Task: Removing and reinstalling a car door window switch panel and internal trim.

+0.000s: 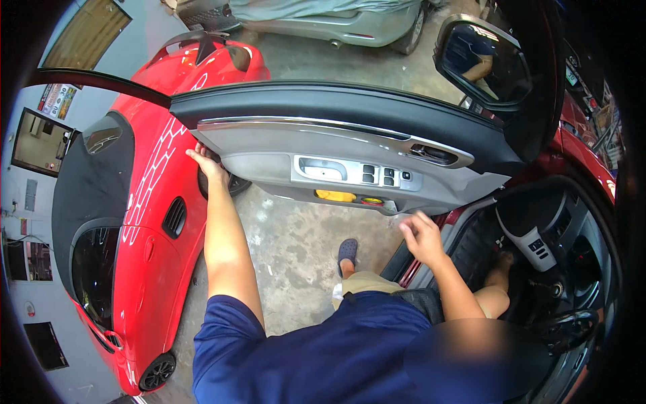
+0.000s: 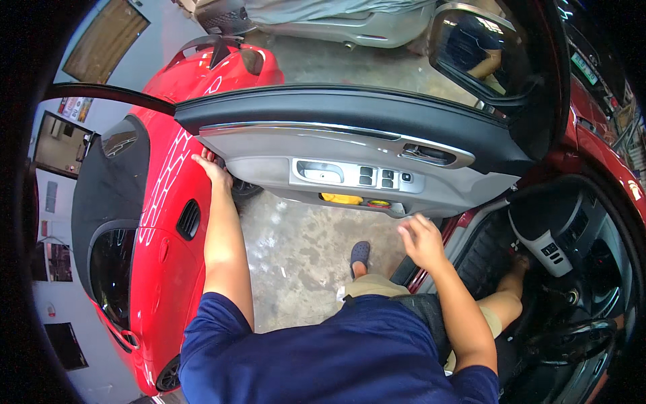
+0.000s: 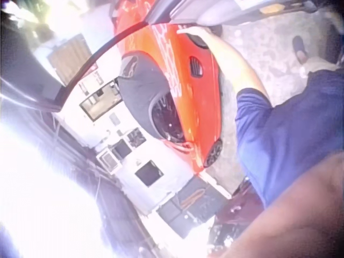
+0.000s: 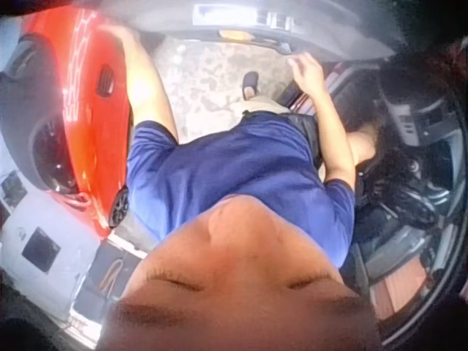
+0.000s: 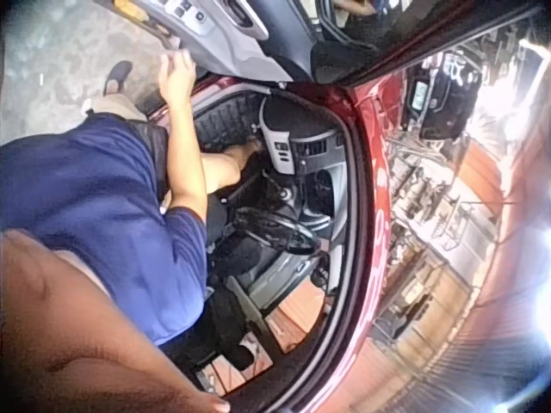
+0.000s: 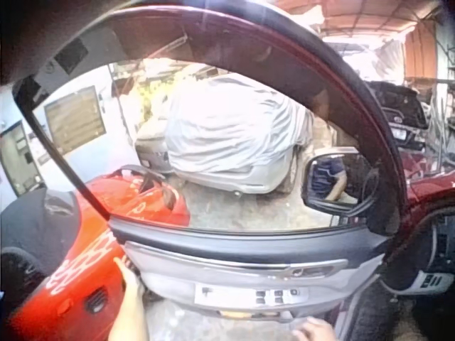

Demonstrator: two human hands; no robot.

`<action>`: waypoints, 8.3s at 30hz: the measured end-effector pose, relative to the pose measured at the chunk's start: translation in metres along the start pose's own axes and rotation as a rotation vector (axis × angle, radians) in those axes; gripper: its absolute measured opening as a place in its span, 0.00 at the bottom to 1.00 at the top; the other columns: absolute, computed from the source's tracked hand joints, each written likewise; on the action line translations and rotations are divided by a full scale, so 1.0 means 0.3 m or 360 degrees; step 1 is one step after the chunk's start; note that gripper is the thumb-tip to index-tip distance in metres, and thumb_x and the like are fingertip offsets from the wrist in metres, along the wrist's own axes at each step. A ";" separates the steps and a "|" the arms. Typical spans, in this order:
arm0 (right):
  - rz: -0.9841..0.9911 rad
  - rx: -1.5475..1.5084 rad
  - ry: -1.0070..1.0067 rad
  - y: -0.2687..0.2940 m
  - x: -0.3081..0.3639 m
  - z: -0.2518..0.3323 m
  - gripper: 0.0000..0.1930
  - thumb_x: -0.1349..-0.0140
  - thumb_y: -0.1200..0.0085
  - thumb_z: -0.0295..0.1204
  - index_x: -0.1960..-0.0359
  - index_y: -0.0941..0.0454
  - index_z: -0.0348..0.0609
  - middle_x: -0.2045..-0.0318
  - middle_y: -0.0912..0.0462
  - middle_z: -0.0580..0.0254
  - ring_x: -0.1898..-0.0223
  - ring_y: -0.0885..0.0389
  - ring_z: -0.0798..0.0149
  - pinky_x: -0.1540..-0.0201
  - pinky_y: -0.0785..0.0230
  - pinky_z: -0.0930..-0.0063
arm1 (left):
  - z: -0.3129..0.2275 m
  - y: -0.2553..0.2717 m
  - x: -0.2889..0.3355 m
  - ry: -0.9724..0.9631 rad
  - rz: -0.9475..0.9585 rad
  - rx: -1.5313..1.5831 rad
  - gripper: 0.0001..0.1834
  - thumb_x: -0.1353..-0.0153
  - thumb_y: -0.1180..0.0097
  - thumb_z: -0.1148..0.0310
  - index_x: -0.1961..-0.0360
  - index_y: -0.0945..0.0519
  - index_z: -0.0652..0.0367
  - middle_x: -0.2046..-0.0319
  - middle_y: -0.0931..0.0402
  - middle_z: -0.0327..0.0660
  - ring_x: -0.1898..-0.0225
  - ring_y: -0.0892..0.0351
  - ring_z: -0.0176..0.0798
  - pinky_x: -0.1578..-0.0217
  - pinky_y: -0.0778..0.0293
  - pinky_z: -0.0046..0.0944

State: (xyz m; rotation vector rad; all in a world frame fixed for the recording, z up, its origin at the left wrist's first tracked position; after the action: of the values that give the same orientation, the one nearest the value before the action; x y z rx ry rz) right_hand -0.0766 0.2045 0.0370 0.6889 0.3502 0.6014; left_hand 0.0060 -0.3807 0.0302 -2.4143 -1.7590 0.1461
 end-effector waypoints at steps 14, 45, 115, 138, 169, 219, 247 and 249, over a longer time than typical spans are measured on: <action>0.0094 -0.1033 0.0237 -0.026 -0.177 0.231 0.27 0.33 0.41 0.32 0.85 0.44 0.41 0.86 0.43 0.67 0.81 0.48 0.72 0.78 0.51 0.70 | 0.006 0.027 0.023 -0.0076 -0.0060 -0.0228 0.45 0.26 0.67 0.33 0.27 0.43 0.62 0.31 0.35 0.51 0.32 0.34 0.50 0.33 0.39 0.46; 0.0535 -0.1223 0.0816 -0.366 -0.657 0.537 0.23 0.42 0.40 0.27 0.87 0.44 0.42 0.89 0.46 0.63 0.86 0.47 0.65 0.81 0.52 0.67 | 0.077 0.015 0.051 -0.0374 -0.0332 -0.0463 0.42 0.21 0.73 0.41 0.30 0.36 0.74 0.31 0.34 0.60 0.30 0.35 0.55 0.30 0.43 0.45; -0.0008 0.0252 0.0478 -0.206 -0.470 0.317 0.27 0.32 0.47 0.42 0.41 0.26 0.29 0.41 0.25 0.41 0.37 0.29 0.41 0.31 0.40 0.51 | -0.001 -0.240 0.584 -0.1681 0.1110 -0.1701 0.38 0.48 0.31 0.43 0.42 0.22 0.58 0.43 0.26 0.43 0.38 0.32 0.50 0.38 0.43 0.55; -0.0234 0.0219 0.0588 -0.253 -0.387 0.297 0.37 0.40 0.38 0.38 0.33 0.35 0.29 0.38 0.31 0.37 0.36 0.32 0.35 0.33 0.41 0.43 | 0.051 -0.343 0.761 -0.1703 0.1380 -0.1493 0.40 0.44 0.38 0.46 0.35 0.25 0.59 0.40 0.25 0.46 0.35 0.29 0.52 0.36 0.39 0.55; -0.0135 -0.1171 0.0280 -0.242 -0.421 0.190 0.21 0.35 0.45 0.31 0.83 0.41 0.39 0.84 0.36 0.65 0.81 0.39 0.68 0.77 0.47 0.71 | 0.087 -0.243 0.836 -0.1211 0.1409 -0.1867 0.45 0.41 0.35 0.54 0.26 0.38 0.60 0.24 0.46 0.54 0.23 0.50 0.60 0.27 0.59 0.69; -0.0744 -0.0771 -0.2638 -0.118 1.807 -0.170 0.22 0.43 0.33 0.37 0.49 0.17 0.39 0.52 0.13 0.49 0.54 0.13 0.51 0.57 0.19 0.56 | -0.580 -1.228 2.256 -0.1678 0.3565 0.0514 0.33 0.40 0.32 0.63 0.36 0.28 0.65 0.44 0.22 0.56 0.45 0.21 0.58 0.40 0.28 0.48; -0.3335 0.0730 -0.3010 1.163 3.133 -0.912 0.20 0.44 0.38 0.28 0.47 0.19 0.49 0.44 0.25 0.44 0.43 0.23 0.42 0.36 0.31 0.55 | -0.362 -1.196 2.666 -0.0889 0.2610 -0.0262 0.22 0.42 0.41 0.68 0.49 0.26 0.70 0.63 0.19 0.51 0.67 0.17 0.44 0.65 0.16 0.38; -0.2548 0.0440 -0.3729 1.105 3.390 -0.989 0.28 0.40 0.41 0.39 0.35 0.25 0.55 0.33 0.30 0.48 0.32 0.32 0.46 0.31 0.37 0.51 | -0.385 -1.171 2.781 -0.1019 0.2504 -0.0191 0.17 0.39 0.45 0.66 0.56 0.26 0.71 0.65 0.21 0.50 0.72 0.23 0.39 0.73 0.22 0.35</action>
State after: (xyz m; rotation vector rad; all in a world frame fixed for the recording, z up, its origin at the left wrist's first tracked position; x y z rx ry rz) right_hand 0.4362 1.1843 -0.0597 0.6953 -1.2223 -1.8621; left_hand -0.0476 0.5115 0.2149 -3.3389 0.5365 1.0111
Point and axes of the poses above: each hand's wrist, its own x-axis away from the middle knuckle, its own y-axis out of the back of the hand, z = x × y, the point moved 1 cm from there along -x, towards the middle knuckle
